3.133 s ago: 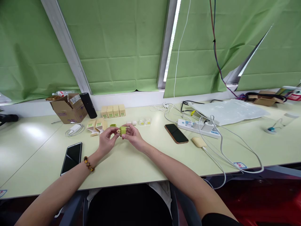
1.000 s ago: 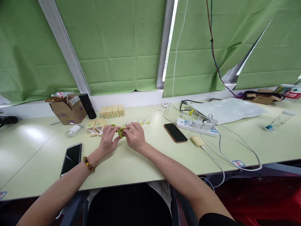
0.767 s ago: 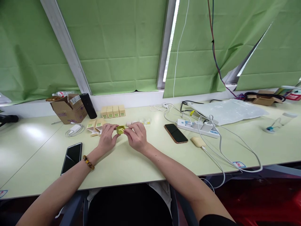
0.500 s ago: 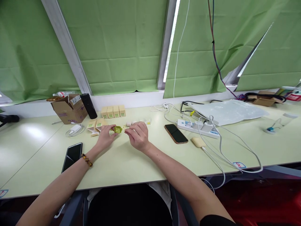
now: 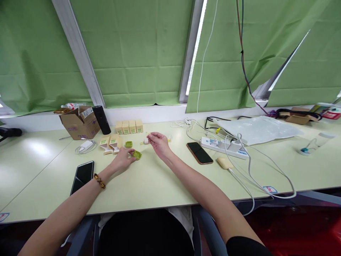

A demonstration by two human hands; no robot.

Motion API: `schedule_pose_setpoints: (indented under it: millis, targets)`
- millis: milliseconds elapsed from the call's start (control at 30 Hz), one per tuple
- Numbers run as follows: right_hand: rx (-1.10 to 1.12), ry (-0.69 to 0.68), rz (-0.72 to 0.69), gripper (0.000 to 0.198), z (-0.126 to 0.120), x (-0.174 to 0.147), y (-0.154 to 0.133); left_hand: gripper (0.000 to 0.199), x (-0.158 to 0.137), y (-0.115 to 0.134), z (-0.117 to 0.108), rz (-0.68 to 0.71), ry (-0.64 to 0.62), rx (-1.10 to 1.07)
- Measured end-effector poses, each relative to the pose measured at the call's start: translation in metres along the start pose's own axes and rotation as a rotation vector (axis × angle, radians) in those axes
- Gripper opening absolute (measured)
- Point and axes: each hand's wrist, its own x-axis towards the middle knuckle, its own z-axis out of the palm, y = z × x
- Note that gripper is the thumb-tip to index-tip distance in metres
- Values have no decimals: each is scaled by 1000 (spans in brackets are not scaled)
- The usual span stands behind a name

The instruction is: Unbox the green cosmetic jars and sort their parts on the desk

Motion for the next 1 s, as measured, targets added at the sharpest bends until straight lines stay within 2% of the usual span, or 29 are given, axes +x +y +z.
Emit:
schedule_pose_setpoints:
  millis: [67,167,233,300,467,733,867,1000]
  targets:
    - [-262,-1,-96,29,2,15,6,20,0,4,-2,-36,-23,37]
    - [-879,-97,-254,9,8,37,17,16,-1,11,-5,-78,-65,94]
    - [-1282,-208,-351,11,13,47,24,11,-1,14,-6,-97,-88,134]
    - [-1485,-284,-401,17,20,53,32,8,-2,15,-7,-92,-98,172]
    - [-1649,-357,-394,18,34,59,49,11,-3,20,-10,-20,-113,217]
    - [-1806,-391,-273,16,42,62,60,14,-2,36,-16,-157,-242,364]
    - [-1795,-371,-248,15,41,61,51,15,-2,41,-17,-171,-255,389]
    - [-1754,-287,-270,19,29,59,26,11,-1,40,-17,-182,-264,390]
